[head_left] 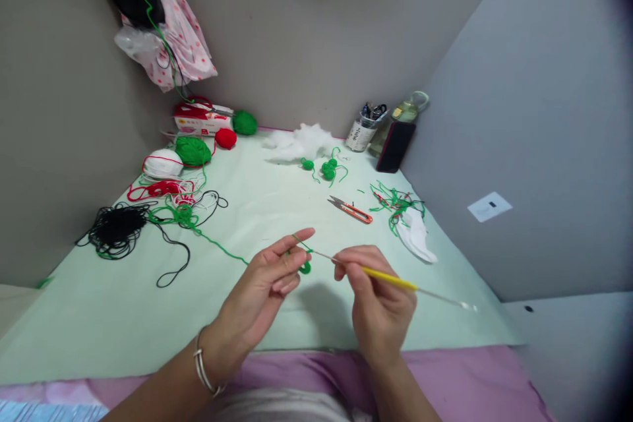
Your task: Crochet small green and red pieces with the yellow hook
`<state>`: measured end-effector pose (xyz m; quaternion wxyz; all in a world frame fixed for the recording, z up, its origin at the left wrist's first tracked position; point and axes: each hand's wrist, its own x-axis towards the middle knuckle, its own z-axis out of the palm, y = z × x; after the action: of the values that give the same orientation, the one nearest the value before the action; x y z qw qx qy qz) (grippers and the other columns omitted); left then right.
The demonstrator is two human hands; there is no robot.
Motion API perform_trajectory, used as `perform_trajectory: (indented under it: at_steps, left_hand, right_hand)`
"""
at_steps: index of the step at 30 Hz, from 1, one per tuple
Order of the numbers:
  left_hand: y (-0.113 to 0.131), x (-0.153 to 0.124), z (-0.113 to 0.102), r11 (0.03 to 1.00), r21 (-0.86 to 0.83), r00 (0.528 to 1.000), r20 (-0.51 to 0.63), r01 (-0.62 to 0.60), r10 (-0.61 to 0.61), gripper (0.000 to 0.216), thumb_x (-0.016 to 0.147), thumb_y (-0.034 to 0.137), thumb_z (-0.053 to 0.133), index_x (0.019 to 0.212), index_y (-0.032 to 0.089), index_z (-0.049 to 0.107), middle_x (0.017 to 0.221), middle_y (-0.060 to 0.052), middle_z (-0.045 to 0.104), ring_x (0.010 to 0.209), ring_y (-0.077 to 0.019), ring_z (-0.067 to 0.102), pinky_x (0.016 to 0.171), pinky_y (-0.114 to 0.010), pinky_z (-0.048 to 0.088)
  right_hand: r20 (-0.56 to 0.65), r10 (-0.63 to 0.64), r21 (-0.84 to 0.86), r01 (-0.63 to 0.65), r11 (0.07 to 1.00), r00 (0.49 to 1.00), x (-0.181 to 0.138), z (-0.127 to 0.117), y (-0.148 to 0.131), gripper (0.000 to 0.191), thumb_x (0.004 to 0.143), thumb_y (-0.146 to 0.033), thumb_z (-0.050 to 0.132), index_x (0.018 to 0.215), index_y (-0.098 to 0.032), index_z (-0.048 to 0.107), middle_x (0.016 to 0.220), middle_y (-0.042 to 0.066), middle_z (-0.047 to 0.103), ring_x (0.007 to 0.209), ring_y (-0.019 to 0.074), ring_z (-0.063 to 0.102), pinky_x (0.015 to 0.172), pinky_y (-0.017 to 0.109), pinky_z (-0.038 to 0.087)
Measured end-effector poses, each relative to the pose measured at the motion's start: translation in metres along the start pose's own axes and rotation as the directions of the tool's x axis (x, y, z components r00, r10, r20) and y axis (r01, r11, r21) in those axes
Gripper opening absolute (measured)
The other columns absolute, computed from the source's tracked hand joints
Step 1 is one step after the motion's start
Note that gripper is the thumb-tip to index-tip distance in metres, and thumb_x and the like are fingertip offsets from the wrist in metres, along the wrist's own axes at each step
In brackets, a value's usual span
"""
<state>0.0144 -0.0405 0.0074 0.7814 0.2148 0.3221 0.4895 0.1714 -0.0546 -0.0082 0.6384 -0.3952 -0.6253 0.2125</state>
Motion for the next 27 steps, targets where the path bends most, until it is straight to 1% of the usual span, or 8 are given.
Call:
perform_trajectory:
  at_steps: [2,4,8,11,13,16,18,27]
  left_hand:
    - [-0.003,0.0,0.001,0.991,0.063,0.992,-0.044,-0.119,0.122,0.041,0.08,0.019,0.088,0.12,0.021,0.08,0.078,0.004,0.057,0.057,-0.0026,0.037,0.054,-0.014,0.033]
    - [-0.009,-0.001,0.003,0.968,0.134,0.973,-0.067,-0.21,0.22,0.048,0.082,0.021,0.088,0.128,0.026,0.077,0.08,0.003,0.061,0.07,-0.0064,0.049,0.066,-0.014,0.041]
    - [-0.011,-0.003,0.003,0.998,0.053,0.999,-0.023,-0.046,0.047,0.049,0.08,0.025,0.089,0.128,0.022,0.078,0.074,0.005,0.056,0.057,-0.0036,0.035,0.055,-0.015,0.033]
    - [-0.004,-0.003,0.0,1.0,0.002,1.0,-0.007,0.021,-0.021,0.039,0.079,0.023,0.09,0.117,0.017,0.082,0.076,0.004,0.055,0.052,-0.0012,0.023,0.048,-0.015,0.025]
    - [-0.002,-0.003,-0.001,0.998,0.05,0.999,-0.008,-0.036,0.036,0.036,0.078,0.022,0.09,0.113,0.019,0.084,0.078,0.003,0.059,0.056,-0.0021,0.034,0.053,-0.015,0.031]
    - [-0.005,-0.004,0.0,0.981,0.155,0.993,0.01,-0.117,0.117,0.034,0.075,0.025,0.092,0.109,0.023,0.085,0.078,0.002,0.065,0.074,-0.0084,0.055,0.073,-0.018,0.044]
    - [-0.009,-0.004,0.001,0.975,0.178,0.991,-0.001,-0.134,0.137,0.032,0.076,0.029,0.092,0.107,0.025,0.085,0.078,0.002,0.067,0.08,-0.0108,0.058,0.083,-0.021,0.046]
    - [-0.012,0.007,-0.005,0.995,-0.094,0.997,-0.065,-0.038,0.032,0.025,0.07,0.028,0.097,0.09,0.02,0.083,0.092,-0.001,0.071,0.083,-0.0105,0.062,0.076,-0.018,0.051]
  right_hand:
    - [-0.009,0.114,0.094,-0.113,0.989,0.993,0.002,0.004,0.001,0.022,0.102,-0.015,0.059,0.099,-0.025,0.079,0.08,0.003,0.069,0.065,0.0156,0.063,0.057,0.029,0.054]
    - [0.012,0.047,0.004,-0.047,0.999,0.999,0.001,0.009,0.002,0.023,0.1,-0.014,0.061,0.102,-0.025,0.08,0.086,0.005,0.072,0.073,0.017,0.067,0.061,0.03,0.056]
    - [0.03,-0.17,-0.165,0.172,0.971,0.985,-0.002,0.008,0.005,0.031,0.095,-0.006,0.065,0.11,-0.027,0.081,0.097,0.007,0.075,0.087,0.0193,0.071,0.071,0.032,0.058]
    - [-0.066,0.084,0.076,-0.079,0.994,0.994,0.002,0.0,0.004,0.02,0.099,-0.016,0.063,0.098,-0.025,0.081,0.084,0.004,0.072,0.07,0.016,0.065,0.062,0.03,0.054]
    - [-0.052,0.259,0.273,-0.236,0.933,0.964,0.005,-0.002,0.002,0.018,0.099,-0.024,0.065,0.09,-0.024,0.081,0.079,0.003,0.069,0.062,0.0139,0.06,0.057,0.028,0.051]
    - [0.068,0.335,0.356,-0.337,0.872,0.94,0.007,0.004,0.001,0.015,0.097,-0.028,0.069,0.091,-0.024,0.082,0.084,0.004,0.073,0.067,0.0143,0.063,0.061,0.028,0.053]
    - [0.082,0.315,0.306,-0.325,0.895,0.945,0.007,0.009,0.001,0.015,0.097,-0.026,0.07,0.092,-0.026,0.083,0.088,0.005,0.074,0.072,0.0148,0.064,0.064,0.028,0.054]
    - [0.168,0.097,0.02,-0.101,0.995,0.981,0.009,0.007,-0.003,0.027,0.096,-0.014,0.069,0.108,-0.033,0.083,0.091,0.003,0.069,0.08,0.015,0.065,0.065,0.025,0.052]
